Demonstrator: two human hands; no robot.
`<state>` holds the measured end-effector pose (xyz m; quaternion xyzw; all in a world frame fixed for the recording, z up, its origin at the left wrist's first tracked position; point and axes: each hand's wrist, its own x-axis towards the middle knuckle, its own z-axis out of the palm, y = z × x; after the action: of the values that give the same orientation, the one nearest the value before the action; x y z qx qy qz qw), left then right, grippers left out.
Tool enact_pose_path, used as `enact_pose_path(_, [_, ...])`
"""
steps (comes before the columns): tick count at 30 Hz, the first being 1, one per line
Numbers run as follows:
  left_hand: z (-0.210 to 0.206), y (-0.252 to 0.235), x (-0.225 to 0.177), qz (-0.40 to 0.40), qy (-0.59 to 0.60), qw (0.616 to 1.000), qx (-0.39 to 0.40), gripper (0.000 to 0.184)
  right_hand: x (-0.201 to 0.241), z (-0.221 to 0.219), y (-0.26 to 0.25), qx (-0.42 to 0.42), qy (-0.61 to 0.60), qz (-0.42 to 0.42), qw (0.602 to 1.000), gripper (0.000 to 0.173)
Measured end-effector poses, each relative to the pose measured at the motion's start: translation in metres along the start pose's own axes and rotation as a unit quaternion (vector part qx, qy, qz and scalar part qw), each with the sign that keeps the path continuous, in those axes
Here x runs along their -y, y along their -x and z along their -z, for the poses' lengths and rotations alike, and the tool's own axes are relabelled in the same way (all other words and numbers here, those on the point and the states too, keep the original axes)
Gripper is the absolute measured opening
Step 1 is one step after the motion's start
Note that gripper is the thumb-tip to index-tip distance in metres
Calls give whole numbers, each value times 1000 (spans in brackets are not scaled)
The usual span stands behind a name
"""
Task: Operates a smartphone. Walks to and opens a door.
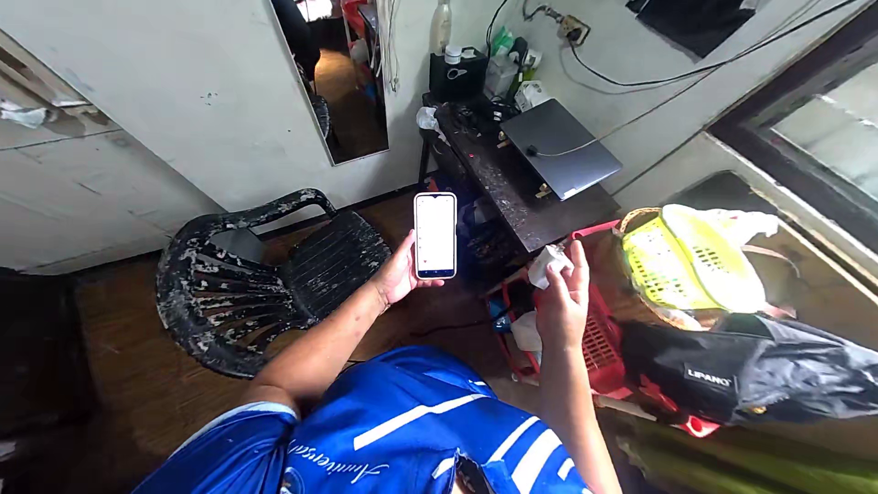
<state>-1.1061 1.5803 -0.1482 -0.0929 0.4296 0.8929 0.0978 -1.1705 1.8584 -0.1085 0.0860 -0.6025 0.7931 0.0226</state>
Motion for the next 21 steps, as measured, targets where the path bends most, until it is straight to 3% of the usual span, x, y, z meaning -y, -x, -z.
enact_pose_path(12, [-8, -56, -15, -15, 40, 998, -52, 69, -41, -15, -61, 124, -17, -142, 982, 61])
enact_pose_path(21, [-23, -92, -19, -27, 44, 996, -72, 68, -50, -7, -104, 155, -2, -168, 974, 58])
